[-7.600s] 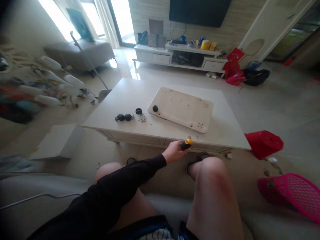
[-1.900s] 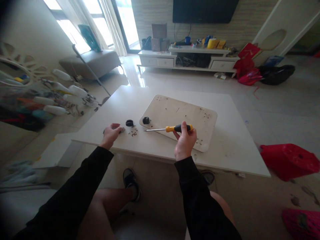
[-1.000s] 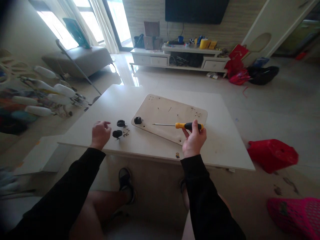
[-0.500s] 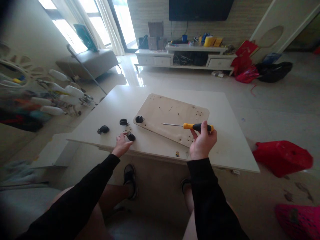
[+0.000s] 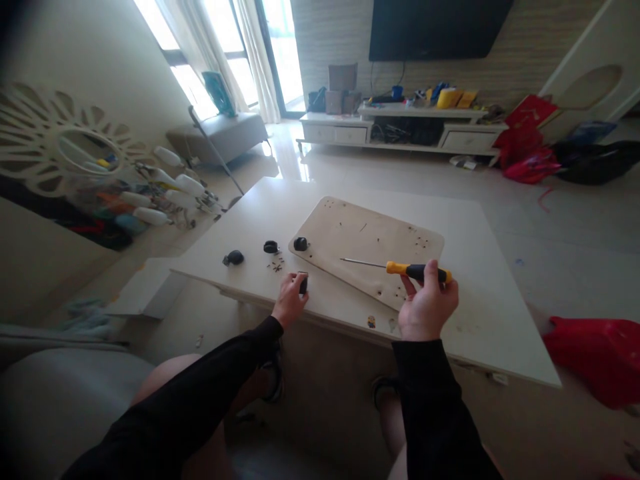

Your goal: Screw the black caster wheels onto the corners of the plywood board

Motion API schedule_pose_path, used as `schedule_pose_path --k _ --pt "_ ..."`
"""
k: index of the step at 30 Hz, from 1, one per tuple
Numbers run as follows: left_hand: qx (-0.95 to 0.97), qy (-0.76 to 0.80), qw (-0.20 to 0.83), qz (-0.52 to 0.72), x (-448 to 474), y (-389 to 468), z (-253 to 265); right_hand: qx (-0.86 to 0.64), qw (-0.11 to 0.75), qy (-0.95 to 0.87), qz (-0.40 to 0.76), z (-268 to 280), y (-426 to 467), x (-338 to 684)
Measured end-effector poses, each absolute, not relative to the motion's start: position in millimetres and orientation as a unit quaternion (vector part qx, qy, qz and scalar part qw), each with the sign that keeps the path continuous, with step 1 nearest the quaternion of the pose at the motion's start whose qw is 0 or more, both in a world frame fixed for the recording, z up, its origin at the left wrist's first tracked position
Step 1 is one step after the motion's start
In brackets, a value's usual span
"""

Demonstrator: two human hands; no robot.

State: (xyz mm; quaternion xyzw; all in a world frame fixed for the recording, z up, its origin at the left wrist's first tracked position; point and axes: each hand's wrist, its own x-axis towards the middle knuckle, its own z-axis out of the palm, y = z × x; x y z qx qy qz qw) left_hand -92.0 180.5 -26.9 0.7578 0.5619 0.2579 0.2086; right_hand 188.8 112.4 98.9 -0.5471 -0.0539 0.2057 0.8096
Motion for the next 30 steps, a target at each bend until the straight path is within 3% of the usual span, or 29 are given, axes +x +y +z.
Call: schedule_pose_path --k 8,18,30 --pt "0.738 0.478 0.367 0.303 -50 150 0 -0.531 0.823 -0.039 0.200 94 107 191" --pt "0.729 0.411 0.464 0.290 8 114 42 -0.486 0.834 0.064 0.253 99 97 211" --pt "0.792 0.335 0.468 0.204 97 101 9 -0.436 0.843 0.080 0.305 110 96 194"
